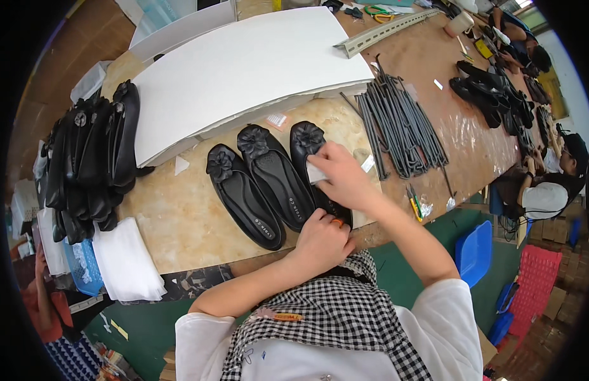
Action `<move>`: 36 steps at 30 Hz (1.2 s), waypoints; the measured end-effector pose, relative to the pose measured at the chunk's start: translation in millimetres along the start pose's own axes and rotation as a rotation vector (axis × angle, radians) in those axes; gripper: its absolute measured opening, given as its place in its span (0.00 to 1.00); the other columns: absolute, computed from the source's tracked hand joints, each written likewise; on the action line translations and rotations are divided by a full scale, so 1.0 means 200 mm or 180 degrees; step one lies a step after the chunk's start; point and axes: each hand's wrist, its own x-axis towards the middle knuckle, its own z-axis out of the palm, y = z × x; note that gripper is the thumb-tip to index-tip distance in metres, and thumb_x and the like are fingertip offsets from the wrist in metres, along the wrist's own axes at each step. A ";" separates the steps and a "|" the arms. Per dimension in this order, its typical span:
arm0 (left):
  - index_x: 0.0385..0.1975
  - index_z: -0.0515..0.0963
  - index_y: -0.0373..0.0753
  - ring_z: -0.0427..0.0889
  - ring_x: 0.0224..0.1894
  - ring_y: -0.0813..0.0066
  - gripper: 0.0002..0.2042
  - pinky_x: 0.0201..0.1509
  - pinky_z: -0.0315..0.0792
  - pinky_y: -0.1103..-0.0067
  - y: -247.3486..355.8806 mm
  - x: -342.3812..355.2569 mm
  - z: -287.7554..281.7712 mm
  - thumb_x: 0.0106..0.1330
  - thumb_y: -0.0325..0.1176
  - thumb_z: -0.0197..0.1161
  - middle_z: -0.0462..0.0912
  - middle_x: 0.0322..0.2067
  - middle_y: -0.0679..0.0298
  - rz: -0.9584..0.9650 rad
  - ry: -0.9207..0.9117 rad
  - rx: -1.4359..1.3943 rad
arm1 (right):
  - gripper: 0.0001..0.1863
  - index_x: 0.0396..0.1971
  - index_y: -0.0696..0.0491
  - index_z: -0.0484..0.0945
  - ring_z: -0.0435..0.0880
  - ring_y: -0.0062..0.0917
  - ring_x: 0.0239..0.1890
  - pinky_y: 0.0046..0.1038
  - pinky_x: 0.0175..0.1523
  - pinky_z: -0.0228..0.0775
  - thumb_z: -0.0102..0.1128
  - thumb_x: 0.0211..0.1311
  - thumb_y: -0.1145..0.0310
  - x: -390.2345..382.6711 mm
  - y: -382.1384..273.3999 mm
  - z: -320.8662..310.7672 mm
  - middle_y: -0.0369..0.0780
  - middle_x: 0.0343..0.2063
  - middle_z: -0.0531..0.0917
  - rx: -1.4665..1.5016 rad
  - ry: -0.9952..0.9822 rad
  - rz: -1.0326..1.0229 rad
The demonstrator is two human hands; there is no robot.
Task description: The person stuffs white paper into black flat shoes to maintain their shape. They then use a metal hook tool to adjust the interior lining of the shoes. The person repeats this process for multiple pairs of shoes on the table.
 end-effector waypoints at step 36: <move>0.23 0.73 0.42 0.79 0.39 0.62 0.07 0.37 0.77 0.64 -0.31 0.23 -0.57 0.55 0.35 0.65 0.73 0.20 0.61 0.0602 0.1732 0.0803 | 0.33 0.74 0.52 0.55 0.69 0.36 0.68 0.40 0.67 0.67 0.50 0.74 0.58 -0.17 -0.20 -0.16 0.46 0.69 0.65 0.4913 0.1054 0.1659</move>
